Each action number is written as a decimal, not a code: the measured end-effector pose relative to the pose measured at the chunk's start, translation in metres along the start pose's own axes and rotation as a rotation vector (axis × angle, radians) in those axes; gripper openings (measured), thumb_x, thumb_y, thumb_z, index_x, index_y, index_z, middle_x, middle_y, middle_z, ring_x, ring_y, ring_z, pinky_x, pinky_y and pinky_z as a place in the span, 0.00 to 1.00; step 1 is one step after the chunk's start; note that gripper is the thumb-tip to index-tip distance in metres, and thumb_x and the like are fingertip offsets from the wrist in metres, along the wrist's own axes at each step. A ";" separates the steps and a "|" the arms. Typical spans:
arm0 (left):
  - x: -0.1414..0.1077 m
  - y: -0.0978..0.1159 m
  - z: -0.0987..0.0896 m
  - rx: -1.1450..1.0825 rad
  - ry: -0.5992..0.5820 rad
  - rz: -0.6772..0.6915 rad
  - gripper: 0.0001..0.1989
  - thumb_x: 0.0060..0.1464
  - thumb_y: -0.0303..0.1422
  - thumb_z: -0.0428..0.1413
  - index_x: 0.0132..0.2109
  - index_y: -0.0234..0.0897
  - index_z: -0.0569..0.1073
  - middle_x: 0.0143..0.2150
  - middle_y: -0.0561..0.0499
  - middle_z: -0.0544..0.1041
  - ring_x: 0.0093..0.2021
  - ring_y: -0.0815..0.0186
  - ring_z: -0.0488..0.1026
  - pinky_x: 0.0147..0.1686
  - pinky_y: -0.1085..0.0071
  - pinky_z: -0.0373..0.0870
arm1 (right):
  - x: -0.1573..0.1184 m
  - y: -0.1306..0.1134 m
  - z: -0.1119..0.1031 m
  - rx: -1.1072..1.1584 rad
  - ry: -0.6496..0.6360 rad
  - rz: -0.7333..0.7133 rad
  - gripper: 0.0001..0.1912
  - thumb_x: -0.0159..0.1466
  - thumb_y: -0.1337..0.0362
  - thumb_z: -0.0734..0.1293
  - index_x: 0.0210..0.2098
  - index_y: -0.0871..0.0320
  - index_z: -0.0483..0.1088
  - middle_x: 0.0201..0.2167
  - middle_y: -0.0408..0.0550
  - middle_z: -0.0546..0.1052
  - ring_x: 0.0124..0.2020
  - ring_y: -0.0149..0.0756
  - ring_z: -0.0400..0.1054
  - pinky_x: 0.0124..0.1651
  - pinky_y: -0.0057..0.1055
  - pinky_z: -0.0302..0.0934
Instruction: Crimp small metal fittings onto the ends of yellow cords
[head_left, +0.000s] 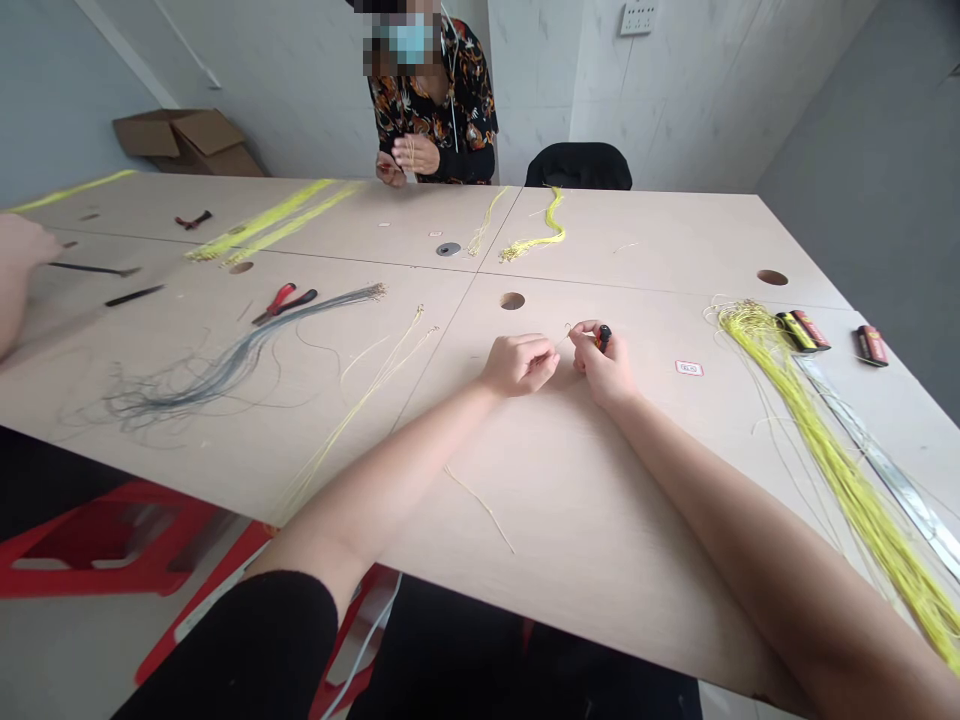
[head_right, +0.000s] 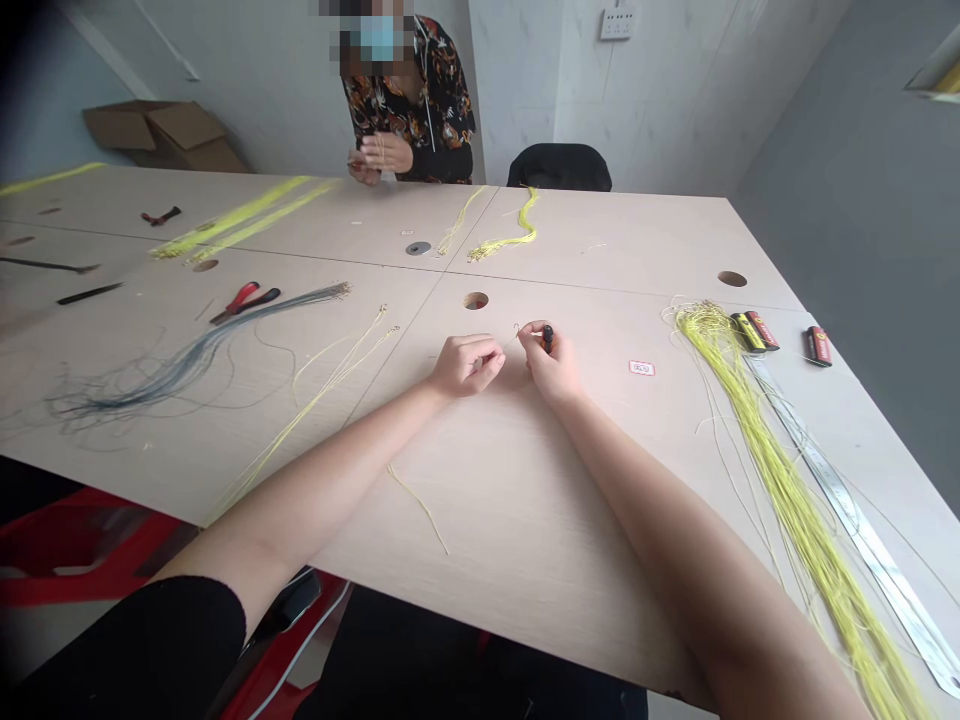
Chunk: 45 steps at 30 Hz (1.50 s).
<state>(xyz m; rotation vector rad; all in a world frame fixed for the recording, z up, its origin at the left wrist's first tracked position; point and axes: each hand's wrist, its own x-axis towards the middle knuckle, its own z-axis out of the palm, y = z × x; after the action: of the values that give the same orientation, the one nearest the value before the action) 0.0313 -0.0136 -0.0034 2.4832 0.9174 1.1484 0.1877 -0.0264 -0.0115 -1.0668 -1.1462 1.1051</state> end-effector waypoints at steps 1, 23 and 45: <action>0.000 0.000 0.000 0.000 -0.003 0.003 0.14 0.53 0.35 0.47 0.22 0.38 0.62 0.19 0.53 0.65 0.20 0.70 0.58 0.24 0.71 0.54 | 0.000 0.001 0.000 -0.003 0.000 0.000 0.12 0.56 0.55 0.66 0.30 0.55 0.62 0.14 0.34 0.53 0.17 0.25 0.49 0.21 0.26 0.45; 0.008 -0.014 -0.010 -0.492 0.439 -0.552 0.18 0.55 0.40 0.43 0.21 0.37 0.60 0.19 0.52 0.72 0.19 0.70 0.71 0.23 0.72 0.63 | 0.003 -0.003 -0.002 0.105 0.097 0.018 0.11 0.53 0.57 0.67 0.29 0.55 0.61 0.15 0.33 0.52 0.17 0.24 0.48 0.21 0.25 0.46; 0.013 -0.024 -0.010 -0.609 0.551 -0.623 0.17 0.54 0.41 0.41 0.20 0.39 0.55 0.17 0.52 0.69 0.18 0.69 0.69 0.22 0.71 0.63 | 0.024 -0.114 -0.058 0.386 0.451 -0.150 0.10 0.57 0.68 0.63 0.24 0.55 0.56 0.13 0.32 0.45 0.15 0.22 0.43 0.19 0.27 0.41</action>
<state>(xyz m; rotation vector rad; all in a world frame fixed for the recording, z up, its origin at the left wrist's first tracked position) 0.0198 0.0128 -0.0008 1.2884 1.1346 1.5779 0.2585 -0.0228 0.0978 -0.8509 -0.6124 0.8633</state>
